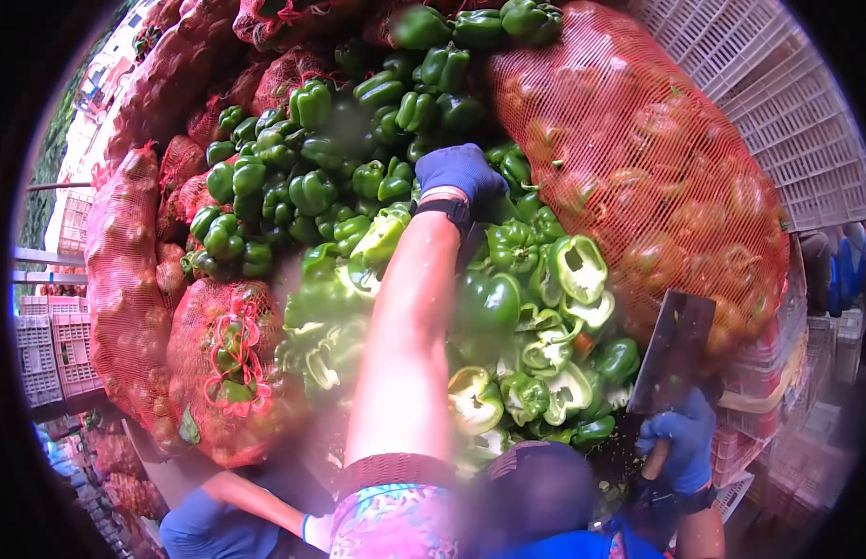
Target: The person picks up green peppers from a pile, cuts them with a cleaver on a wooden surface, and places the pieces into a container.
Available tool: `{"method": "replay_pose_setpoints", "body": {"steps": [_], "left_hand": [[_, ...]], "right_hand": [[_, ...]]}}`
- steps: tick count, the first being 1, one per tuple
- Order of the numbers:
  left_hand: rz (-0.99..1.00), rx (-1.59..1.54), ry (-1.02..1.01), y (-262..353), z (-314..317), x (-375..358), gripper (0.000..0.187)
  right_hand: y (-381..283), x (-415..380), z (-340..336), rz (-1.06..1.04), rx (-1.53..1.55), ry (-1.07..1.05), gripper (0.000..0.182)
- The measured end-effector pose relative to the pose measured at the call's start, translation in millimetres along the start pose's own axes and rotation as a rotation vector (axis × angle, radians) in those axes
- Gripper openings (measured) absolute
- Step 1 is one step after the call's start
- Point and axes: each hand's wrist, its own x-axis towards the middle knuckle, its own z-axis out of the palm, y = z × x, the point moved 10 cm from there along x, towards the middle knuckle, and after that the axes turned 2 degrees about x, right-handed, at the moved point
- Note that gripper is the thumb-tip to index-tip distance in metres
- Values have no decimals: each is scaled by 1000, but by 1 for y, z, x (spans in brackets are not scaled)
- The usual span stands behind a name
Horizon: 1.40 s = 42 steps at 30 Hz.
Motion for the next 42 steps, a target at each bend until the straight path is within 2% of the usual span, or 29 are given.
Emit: {"method": "replay_pose_setpoints", "body": {"steps": [2, 4, 5, 7, 8, 9, 10, 11, 12, 13, 14, 15, 16, 17, 18, 19, 21, 22, 24, 25, 26, 27, 30, 31, 33, 35, 38, 40, 42], "left_hand": [[-24, -108, 89, -1, -8, -4, 72], [-85, -314, 207, -22, -20, -19, 76], [-47, -462, 307, -36, -19, -21, 82], [249, -635, 648, -49, -21, -47, 84], [287, -823, 698, -49, -29, -79, 86], [338, -1006, 750, -49, -36, -113, 88], [258, -1295, 672, -30, -40, -154, 91], [313, -1074, 797, -15, -34, -175, 92], [361, -1022, 755, -2, -25, -183, 94], [411, -970, 714, 11, -15, -191, 95], [434, -838, 888, 8, -16, -205, 89], [370, -741, 976, -10, -13, -196, 87], [284, -641, 1051, -34, -25, -175, 84], [188, -541, 1120, -58, -34, -154, 82], [86, -446, 1180, -81, -44, -134, 79], [4, -508, 1172, -91, -57, -116, 79], [-163, -434, 950, -97, -78, -56, 88], [-151, -404, 894, -94, -82, -25, 86], [-165, -333, 778, -84, -78, 13, 80], [-226, -209, 657, -81, -74, 23, 74], [-265, -202, 624, -83, -74, 35, 65], [-285, -286, 650, -88, -71, 37, 59], [-286, -520, 722, -116, -57, 27, 50], [-269, -593, 758, -127, -60, 23, 48], [-255, -511, 691, -134, -52, 6, 57], [-181, -473, 732, -125, -64, 3, 68], [-39, -417, 798, -100, -58, 23, 85], [-234, -333, 623, -76, -71, 21, 82], [-260, -378, 525, -81, -71, 51, 77]], "right_hand": [[10, 13, 5, 34, -32, -35, 39], [2, 22, 11, -21, -58, -56, 34], [-12, 21, 16, -62, -89, -47, 34], [-39, 23, 17, -152, -108, 2, 34], [-60, 27, 17, -286, -37, 15, 37], [-93, 20, 32, -416, 108, 19, 30], [-129, 2, 47, -640, 311, 63, 26], [-129, 9, 54, -683, 309, 33, 23], [-125, 22, 64, -766, 198, 4, 23], [-115, 38, 84, -859, -105, -43, 23], [-94, 60, 117, -909, -604, -171, 24], [-53, 89, 127, -839, -821, -312, 24], [-27, 100, 117, -759, -765, -315, 25], [-19, 95, 99, -673, -557, -263, 26], [-17, 72, 81, -446, -388, -247, 29], [-15, 47, 63, -233, -203, -193, 33], [-19, 26, 35, -71, -34, -107, 43], [-15, 14, 22, 1, 44, -78, 44], [-14, -5, 17, 14, 191, -100, 43], [-5, -8, 12, 67, 173, -120, 43], [4, -12, 5, 125, 156, -143, 42], [13, -6, 13, 141, 97, -196, 60], [15, -7, -6, 118, 12, -69, 47], [-7, -2, 2, 1, 28, -1, 54], [-59, 2, 31, -141, 73, -41, 46], [-94, -2, 47, -248, 58, -21, 41], [-68, -7, 42, -194, 65, -14, 41], [-33, -6, 29, -57, 16, -11, 46], [-12, -9, 15, -45, -39, 22, 46]]}}
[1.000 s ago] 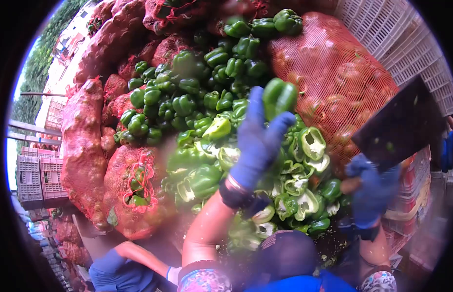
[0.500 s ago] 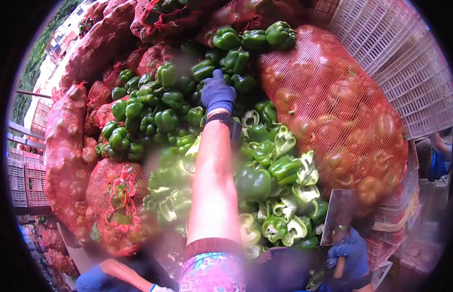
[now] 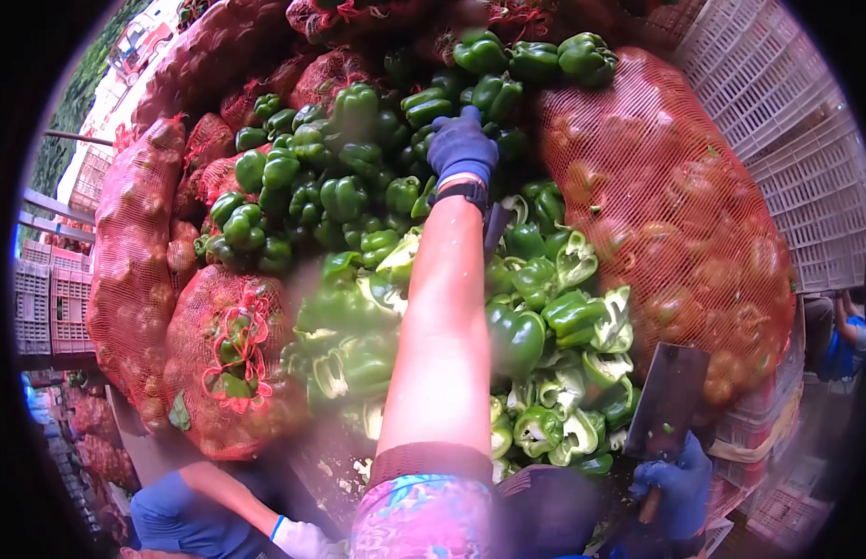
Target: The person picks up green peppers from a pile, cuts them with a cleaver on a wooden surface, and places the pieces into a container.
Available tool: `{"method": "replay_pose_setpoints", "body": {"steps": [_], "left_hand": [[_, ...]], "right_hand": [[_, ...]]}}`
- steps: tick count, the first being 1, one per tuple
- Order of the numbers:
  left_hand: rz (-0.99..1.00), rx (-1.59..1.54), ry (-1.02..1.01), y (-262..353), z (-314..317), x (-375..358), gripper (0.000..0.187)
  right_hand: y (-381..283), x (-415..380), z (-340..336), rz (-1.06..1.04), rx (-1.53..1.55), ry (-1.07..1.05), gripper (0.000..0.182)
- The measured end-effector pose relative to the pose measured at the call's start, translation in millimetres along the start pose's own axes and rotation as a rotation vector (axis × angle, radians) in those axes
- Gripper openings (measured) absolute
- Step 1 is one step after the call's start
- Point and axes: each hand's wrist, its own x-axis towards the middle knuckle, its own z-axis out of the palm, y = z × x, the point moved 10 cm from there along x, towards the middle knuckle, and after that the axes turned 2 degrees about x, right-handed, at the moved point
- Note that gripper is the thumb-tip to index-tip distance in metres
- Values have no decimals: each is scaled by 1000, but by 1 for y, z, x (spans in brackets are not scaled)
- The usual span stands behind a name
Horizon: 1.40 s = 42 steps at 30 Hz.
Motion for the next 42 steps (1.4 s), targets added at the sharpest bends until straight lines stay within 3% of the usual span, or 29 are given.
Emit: {"method": "replay_pose_setpoints", "body": {"steps": [3, 6, 8, 9, 10, 11, 12, 14, 15, 16, 17, 18, 19, 21, 25, 28, 30, 33, 35, 37, 39, 41, 42], "left_hand": [[-98, -139, 98, -13, -16, -11, 68], [-57, -589, 106, -50, 7, -11, 62], [15, -839, 153, -42, -17, -53, 57], [257, -828, 292, -23, -50, -95, 55], [361, -873, 284, -6, -64, -132, 53], [465, -919, 269, 13, -83, -171, 51], [432, -1025, 110, 27, -86, -194, 48], [560, -791, 253, 19, -83, -219, 48], [557, -670, 378, -3, -94, -205, 48], [516, -467, 533, -45, -92, -177, 50], [445, -264, 682, -88, -89, -150, 51], [104, -261, 501, -126, -98, -118, 57], [40, -148, 619, -149, -109, -108, 65], [-185, -112, 464, -201, -85, -61, 75], [-334, -41, 210, -223, -62, -31, 73], [-298, -103, 234, -236, -51, -27, 75], [-198, -331, 306, -242, -49, -40, 79], [3, -762, 350, -225, -72, -78, 89], [117, -983, 306, -165, -111, -139, 97], [182, -1054, 265, -114, -131, -186, 102], [267, -1032, 143, -67, -125, -221, 105], [338, -961, 29, -39, -108, -240, 107], [348, -945, 37, -37, -99, -237, 105]], "right_hand": [[8, 0, -8, 11, 31, 48, 46], [-25, 10, -3, 14, -47, 31, 52], [-71, 25, 8, -280, 94, 59, 44], [-116, 16, 21, -338, -35, 111, 41], [-122, 30, 14, -467, 100, 196, 36], [-116, 58, 26, -561, 226, 44, 33], [-110, 78, 41, -645, 358, -112, 30], [-110, 95, 111, -777, -465, -219, 28], [-80, 107, 109, -484, -321, -323, 33], [-48, 113, 105, -188, -183, -362, 38], [-56, 109, 93, -305, -163, -283, 39], [-49, 106, 73, -369, -119, -227, 41], [-42, 103, 54, -435, -79, -171, 43], [-23, 107, 38, -275, -174, -180, 49], [0, 121, 36, -273, -110, -172, 49], [-2, 115, 36, -336, -232, -26, 38], [-7, 108, 33, -413, -249, 16, 42], [-55, 69, 52, -501, -168, 18, 42], [-110, 38, 68, -625, -99, 24, 34], [-125, 40, 81, -447, 229, -108, 27], [-117, 53, 100, -623, 173, -132, 24], [-105, 66, 153, -765, -464, -223, 23], [-80, 77, 177, -595, -770, -459, 24]]}}
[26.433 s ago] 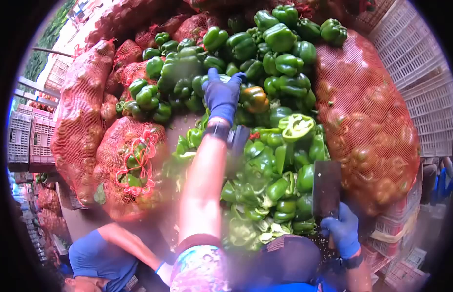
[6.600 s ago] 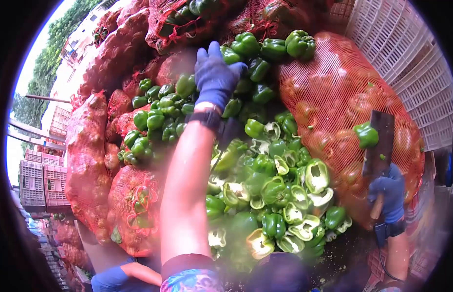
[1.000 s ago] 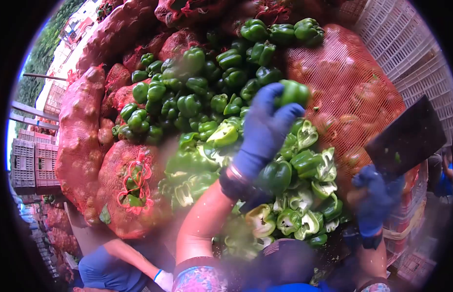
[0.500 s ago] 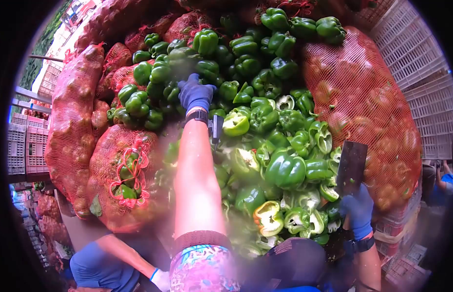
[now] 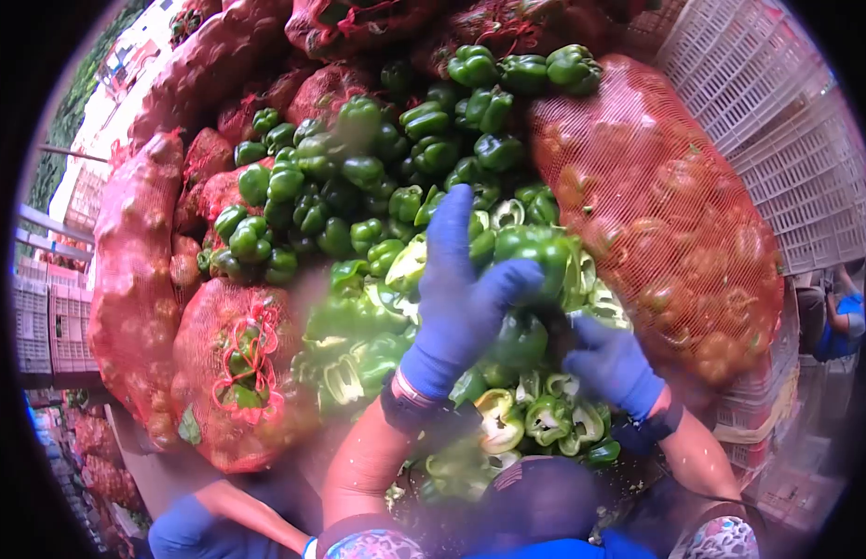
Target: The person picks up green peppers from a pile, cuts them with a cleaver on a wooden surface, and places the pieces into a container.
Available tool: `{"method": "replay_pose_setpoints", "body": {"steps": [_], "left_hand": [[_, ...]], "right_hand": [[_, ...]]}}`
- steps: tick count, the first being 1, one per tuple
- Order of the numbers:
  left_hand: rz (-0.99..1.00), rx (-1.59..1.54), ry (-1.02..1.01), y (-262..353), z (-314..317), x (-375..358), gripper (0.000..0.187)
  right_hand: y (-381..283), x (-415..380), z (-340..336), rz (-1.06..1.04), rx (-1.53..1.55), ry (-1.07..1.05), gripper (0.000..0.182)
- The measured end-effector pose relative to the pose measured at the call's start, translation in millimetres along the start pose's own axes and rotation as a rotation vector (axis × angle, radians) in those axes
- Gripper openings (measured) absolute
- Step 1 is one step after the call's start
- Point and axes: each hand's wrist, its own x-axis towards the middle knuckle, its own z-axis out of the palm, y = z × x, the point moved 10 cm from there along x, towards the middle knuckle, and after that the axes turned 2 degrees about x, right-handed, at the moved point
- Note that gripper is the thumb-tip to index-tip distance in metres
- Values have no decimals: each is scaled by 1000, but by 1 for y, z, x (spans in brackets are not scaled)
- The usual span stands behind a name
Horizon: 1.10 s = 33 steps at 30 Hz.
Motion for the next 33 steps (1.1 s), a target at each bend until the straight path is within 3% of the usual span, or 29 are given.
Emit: {"method": "replay_pose_setpoints", "body": {"steps": [3, 5, 6, 7, 10, 11, 15, 18, 19, 22, 23, 24, 25, 27, 30, 33], "left_hand": [[60, 83, 190, -41, -21, 43, 99], [74, 376, 236, -48, -11, 85, 97], [76, 521, 263, -45, -5, 109, 95], [26, 531, 240, -55, 8, 137, 94], [-81, 656, 230, -61, 44, 205, 90], [-72, 650, 253, -67, 54, 222, 92], [-220, 503, 213, -110, 85, 264, 95], [-226, 554, 266, -107, 82, 260, 82], [-169, 594, 392, -102, 72, 256, 63], [-176, 10, 224, -107, 60, 231, 47], [-173, -71, 256, -110, 54, 213, 35], [-123, -118, 161, -93, 54, 192, 35], [-193, -272, 178, -73, 54, 156, 37], [-183, -367, 110, -48, 53, 108, 51], [-160, -145, 88, -15, 46, 55, 65], [-204, -204, 110, 9, 50, 20, 70]], "right_hand": [[41, -57, -26, 149, 293, 98, 39], [59, -86, -61, 263, 536, 226, 46], [58, -88, -93, 267, 336, 306, 47], [79, -90, -113, 206, 434, 357, 44], [98, -62, -167, 15, 284, 470, 41], [97, -57, -168, 194, 371, 425, 40], [111, -49, -166, 200, 436, 447, 41], [121, -50, -163, 296, 477, 430, 42], [124, -48, -163, 236, 472, 451, 40], [116, -43, -161, 199, 481, 457, 37], [113, -42, -160, 195, 476, 464, 38], [110, -40, -160, 190, 469, 470, 40], [106, -40, -160, 185, 458, 476, 41], [101, -40, -157, 187, 514, 459, 42], [63, -50, -158, 129, 709, 525, 41], [3, -65, -166, -31, 838, 645, 37]]}}
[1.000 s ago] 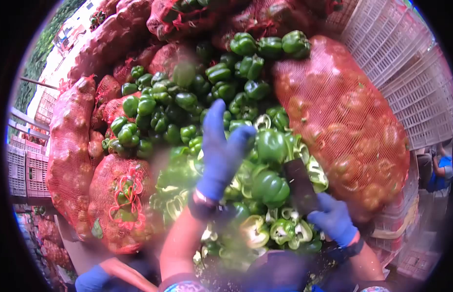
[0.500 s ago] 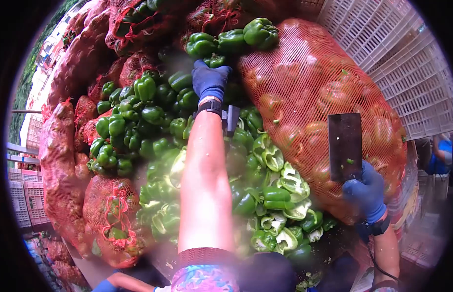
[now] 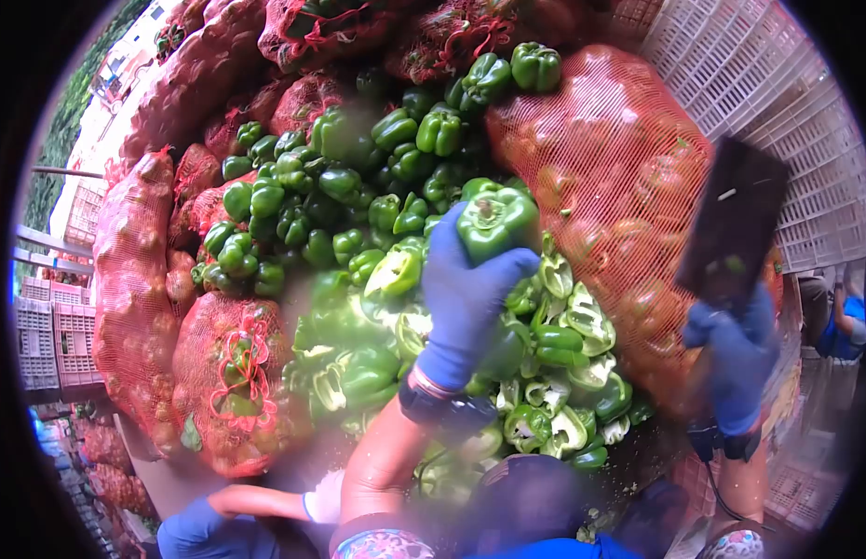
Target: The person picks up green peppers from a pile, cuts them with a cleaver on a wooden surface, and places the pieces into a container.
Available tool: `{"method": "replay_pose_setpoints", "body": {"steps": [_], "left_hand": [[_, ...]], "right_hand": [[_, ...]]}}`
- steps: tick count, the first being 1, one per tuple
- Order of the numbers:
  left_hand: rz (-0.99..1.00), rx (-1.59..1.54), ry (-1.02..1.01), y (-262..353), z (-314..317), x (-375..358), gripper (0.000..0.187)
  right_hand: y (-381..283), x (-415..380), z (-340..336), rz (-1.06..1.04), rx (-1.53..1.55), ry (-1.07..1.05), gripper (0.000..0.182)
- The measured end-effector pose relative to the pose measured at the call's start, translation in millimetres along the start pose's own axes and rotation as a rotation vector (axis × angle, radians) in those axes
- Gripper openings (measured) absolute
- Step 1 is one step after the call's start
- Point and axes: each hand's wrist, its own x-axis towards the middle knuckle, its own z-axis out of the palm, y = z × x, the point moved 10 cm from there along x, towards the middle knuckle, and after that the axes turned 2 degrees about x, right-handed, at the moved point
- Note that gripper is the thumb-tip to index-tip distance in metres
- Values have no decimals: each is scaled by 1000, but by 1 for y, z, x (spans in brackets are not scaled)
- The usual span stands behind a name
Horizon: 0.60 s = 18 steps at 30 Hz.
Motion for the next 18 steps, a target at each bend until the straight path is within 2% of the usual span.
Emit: {"method": "replay_pose_setpoints", "body": {"steps": [2, 3, 4, 5, 6, 7, 8, 9, 12, 13, 14, 15, 17, 18], "left_hand": [[62, 32, -114, -1, 20, -19, 95], [82, 64, -147, -13, 22, -28, 104], [104, 96, -178, -25, 25, -38, 114], [363, 412, -120, -2, 13, -36, 105], [267, 291, -6, -12, -14, -28, 100], [195, 160, 127, -25, -42, -9, 95], [235, 263, 200, -29, -63, 21, 90], [231, 386, 228, -40, -76, 46, 84], [60, 736, -96, -77, -27, 122, 87], [-35, 801, -245, -96, -2, 139, 89], [24, 843, -385, -123, 23, 160, 91], [38, 919, -431, -146, 39, 168, 92], [76, 1067, -524, -190, 71, 184, 94], [10, 1059, -509, -170, 72, 175, 94]], "right_hand": [[14, -8, 7, -14, 452, -65, 33], [26, -14, 20, -130, 68, -112, 33], [52, -19, 40, -267, -549, -252, 32], [98, -21, 55, -248, -893, -485, 33], [134, -24, 42, -78, -866, -593, 33], [136, -30, 25, 22, -724, -536, 33], [128, -35, 12, 109, -578, -423, 34], [122, -58, -6, 307, -454, -266, 37], [112, -77, -43, 340, -409, -20, 43], [117, -85, -52, 382, -351, -21, 34], [120, -91, -54, 407, -315, -31, 34], [124, -101, -55, 440, -278, -38, 34], [125, -111, -61, 385, -468, -42, 32], [131, -118, -67, 417, -479, -59, 34]]}}
